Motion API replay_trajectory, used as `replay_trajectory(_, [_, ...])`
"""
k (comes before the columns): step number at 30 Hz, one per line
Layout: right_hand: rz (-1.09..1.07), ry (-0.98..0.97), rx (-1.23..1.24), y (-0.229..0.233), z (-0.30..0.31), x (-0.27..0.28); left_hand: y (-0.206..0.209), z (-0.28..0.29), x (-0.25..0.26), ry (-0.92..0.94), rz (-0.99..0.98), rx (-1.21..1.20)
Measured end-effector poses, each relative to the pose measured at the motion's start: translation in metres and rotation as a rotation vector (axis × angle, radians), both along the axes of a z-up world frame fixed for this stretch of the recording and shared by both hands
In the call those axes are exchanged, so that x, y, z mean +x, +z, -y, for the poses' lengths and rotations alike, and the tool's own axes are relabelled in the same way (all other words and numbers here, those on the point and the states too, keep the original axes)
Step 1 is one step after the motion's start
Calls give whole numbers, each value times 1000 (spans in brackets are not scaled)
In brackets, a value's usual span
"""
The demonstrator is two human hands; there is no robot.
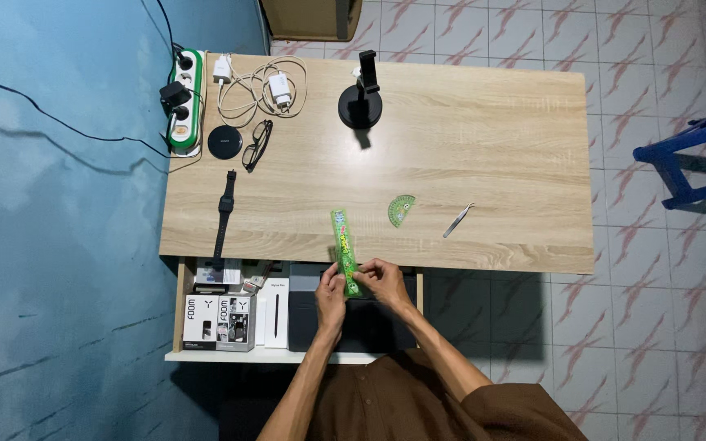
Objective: The person clears a desk by placing a notebook, wallet, laptop, tablet, and stationery into a drawer. They then pack pens into a small box, add rulers and a protractor, and store a smartwatch, glasses, and a power bank. Finally, they spray and wipe the desk surface with a cloth.
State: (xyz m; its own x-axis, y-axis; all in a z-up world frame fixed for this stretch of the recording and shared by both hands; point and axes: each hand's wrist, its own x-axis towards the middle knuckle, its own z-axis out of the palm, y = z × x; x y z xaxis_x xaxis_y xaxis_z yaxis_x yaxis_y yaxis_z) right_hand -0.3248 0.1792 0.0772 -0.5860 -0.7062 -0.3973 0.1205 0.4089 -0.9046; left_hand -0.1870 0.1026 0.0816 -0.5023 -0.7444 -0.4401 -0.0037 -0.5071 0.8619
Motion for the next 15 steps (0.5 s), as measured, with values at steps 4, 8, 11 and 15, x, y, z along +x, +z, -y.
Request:
replay_trajectory(4, [-15,179,-84,-21,9,-8,-22,5,4,-56,233,-253])
replay_trajectory(8, [-362,71,94,-37,25,-49,-18,16,6,-25,241,-151])
replay_trajectory(11, [-810,174,315,-27,26,-79,-3,24,7,-14,259,-141])
replay_trajectory(15, [-910,425,382,-8,20,-83,14,32,8,12,263,-176])
